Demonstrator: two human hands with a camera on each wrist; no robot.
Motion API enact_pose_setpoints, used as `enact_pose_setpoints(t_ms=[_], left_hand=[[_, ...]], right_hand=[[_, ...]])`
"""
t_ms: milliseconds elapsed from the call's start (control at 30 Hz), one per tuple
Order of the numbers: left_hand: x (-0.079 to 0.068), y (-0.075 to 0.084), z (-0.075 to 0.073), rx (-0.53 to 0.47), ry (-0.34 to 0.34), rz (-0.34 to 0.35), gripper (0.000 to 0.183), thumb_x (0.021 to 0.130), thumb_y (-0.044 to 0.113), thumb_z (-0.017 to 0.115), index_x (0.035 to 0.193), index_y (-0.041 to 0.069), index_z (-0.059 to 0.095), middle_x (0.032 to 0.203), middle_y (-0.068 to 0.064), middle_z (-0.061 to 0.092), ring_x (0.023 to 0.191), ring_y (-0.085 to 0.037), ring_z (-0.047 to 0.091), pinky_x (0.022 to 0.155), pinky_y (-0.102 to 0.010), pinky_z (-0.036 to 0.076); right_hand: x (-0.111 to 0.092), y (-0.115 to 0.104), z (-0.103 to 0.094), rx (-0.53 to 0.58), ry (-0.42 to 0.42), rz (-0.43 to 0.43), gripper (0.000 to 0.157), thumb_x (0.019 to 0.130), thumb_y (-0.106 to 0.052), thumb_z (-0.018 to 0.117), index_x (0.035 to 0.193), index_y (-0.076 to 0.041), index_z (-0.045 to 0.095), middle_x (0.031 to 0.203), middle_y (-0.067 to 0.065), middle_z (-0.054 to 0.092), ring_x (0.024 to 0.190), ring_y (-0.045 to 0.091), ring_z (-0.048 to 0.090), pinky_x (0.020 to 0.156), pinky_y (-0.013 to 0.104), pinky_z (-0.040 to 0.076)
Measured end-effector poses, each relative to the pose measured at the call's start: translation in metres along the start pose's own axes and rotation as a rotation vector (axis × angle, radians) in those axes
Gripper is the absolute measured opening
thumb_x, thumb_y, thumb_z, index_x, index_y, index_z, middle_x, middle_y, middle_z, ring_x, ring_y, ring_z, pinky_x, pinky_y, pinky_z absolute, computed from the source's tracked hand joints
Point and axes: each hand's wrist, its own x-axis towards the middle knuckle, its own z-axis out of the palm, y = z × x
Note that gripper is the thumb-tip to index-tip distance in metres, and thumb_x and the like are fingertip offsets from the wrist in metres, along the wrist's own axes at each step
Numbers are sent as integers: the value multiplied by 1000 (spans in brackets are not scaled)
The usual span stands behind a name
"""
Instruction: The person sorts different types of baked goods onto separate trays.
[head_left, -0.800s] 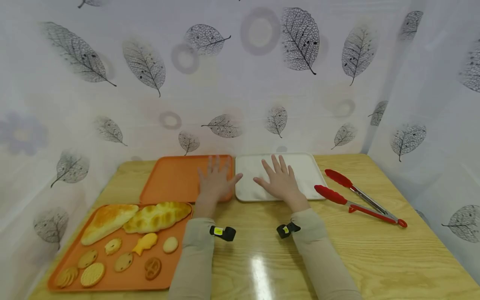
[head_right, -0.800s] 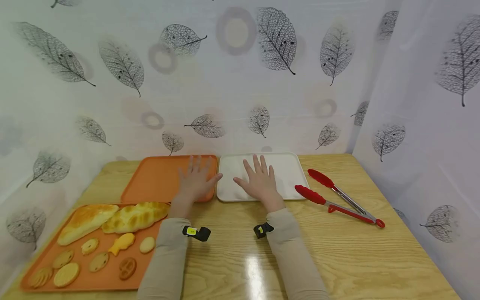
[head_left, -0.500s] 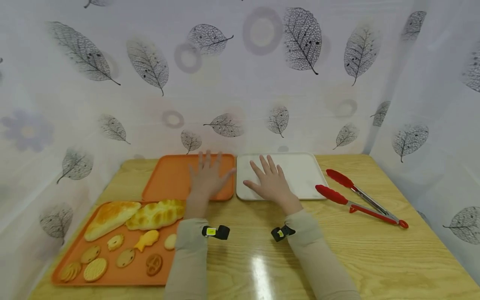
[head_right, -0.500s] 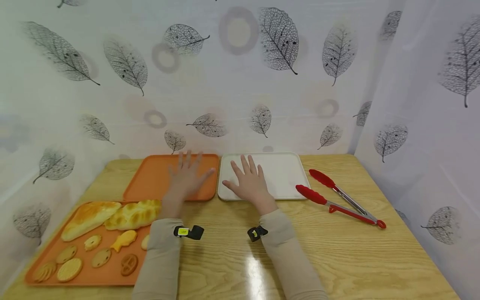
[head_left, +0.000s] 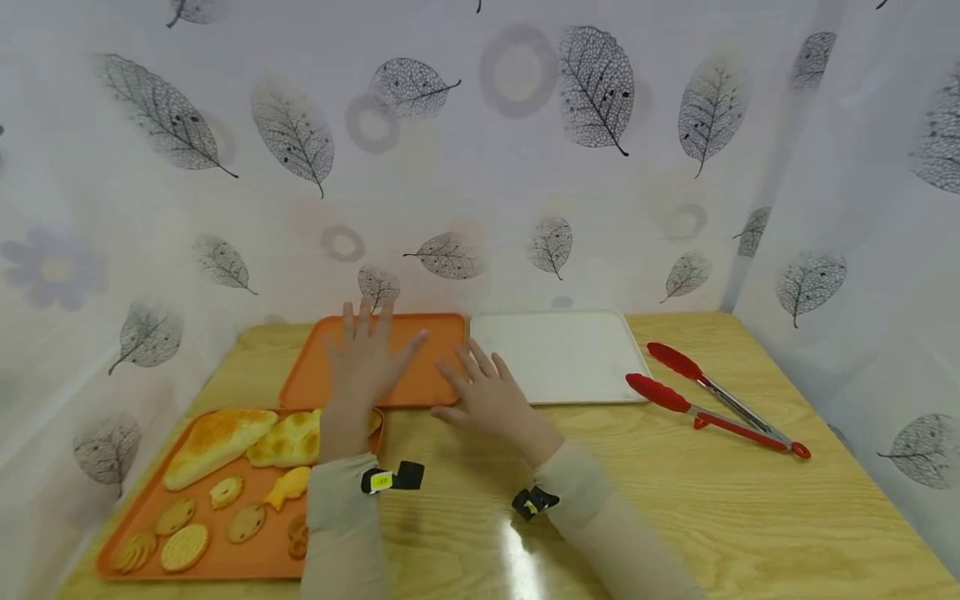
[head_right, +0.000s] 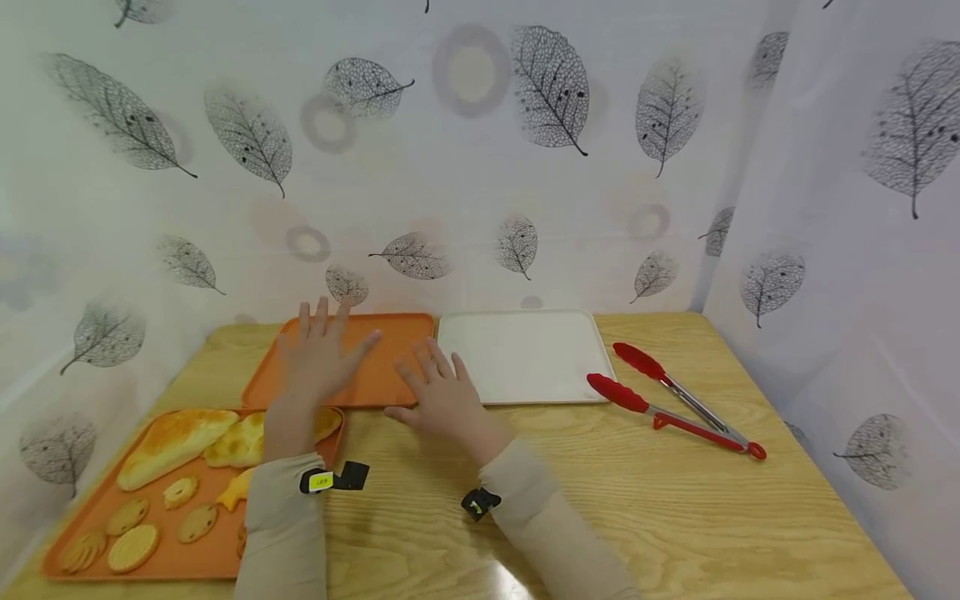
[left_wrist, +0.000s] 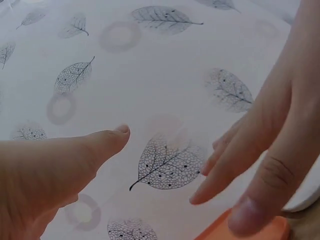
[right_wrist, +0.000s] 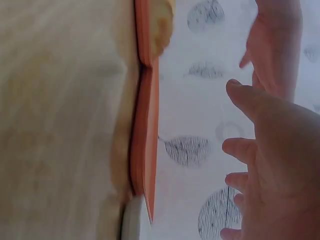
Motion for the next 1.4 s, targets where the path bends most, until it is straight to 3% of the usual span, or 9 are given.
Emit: enact_pose_setpoints(t_ms=[333, 600, 800, 1133, 1400], left_hand=[[-14, -30, -18, 0, 8, 39, 89, 92, 76, 28, 159, 24, 0, 165, -14, -10, 150, -38, -18, 108, -79, -4], [-29, -55, -33, -8, 15, 37, 88, 92, 75, 30, 158, 27, -2, 164, -15, -11, 149, -38, -21, 106, -80, -7], [-41, -77, -42, 28, 31, 35, 88, 92, 75, 30, 158, 27, -4, 163, -15, -13, 149, -39, -20, 106, -80, -8], [-66, -121, -49, 78, 40, 10, 86, 95, 68, 37, 159, 23, 1, 163, -19, -13, 148, -42, -21, 103, -82, -9], [-82, -155, -48, 130, 19, 1, 87, 95, 68, 37, 158, 24, -3, 162, -20, -14, 146, -43, -23, 101, -83, -9]], right_hand=[[-11, -47, 11, -45, -103, -187, 73, 95, -69, 32, 157, -32, 19, 166, 1, -1, 154, 24, -3, 124, 52, 13], [-21, -67, 23, -104, -104, -336, 73, 94, -71, 28, 156, -33, 18, 167, 1, 6, 154, 22, 0, 124, 48, 17], [-27, -79, 26, -77, -208, -415, 71, 95, -70, 26, 156, -36, 13, 166, -3, 8, 154, 18, 1, 124, 45, 18], [-35, -90, 23, -50, -360, -471, 71, 94, -71, 27, 155, -39, 10, 165, -10, 7, 154, 12, 1, 126, 43, 14], [-36, -88, 22, -53, -359, -481, 69, 94, -69, 33, 155, -39, 19, 164, -11, 14, 153, 13, 10, 124, 44, 20]])
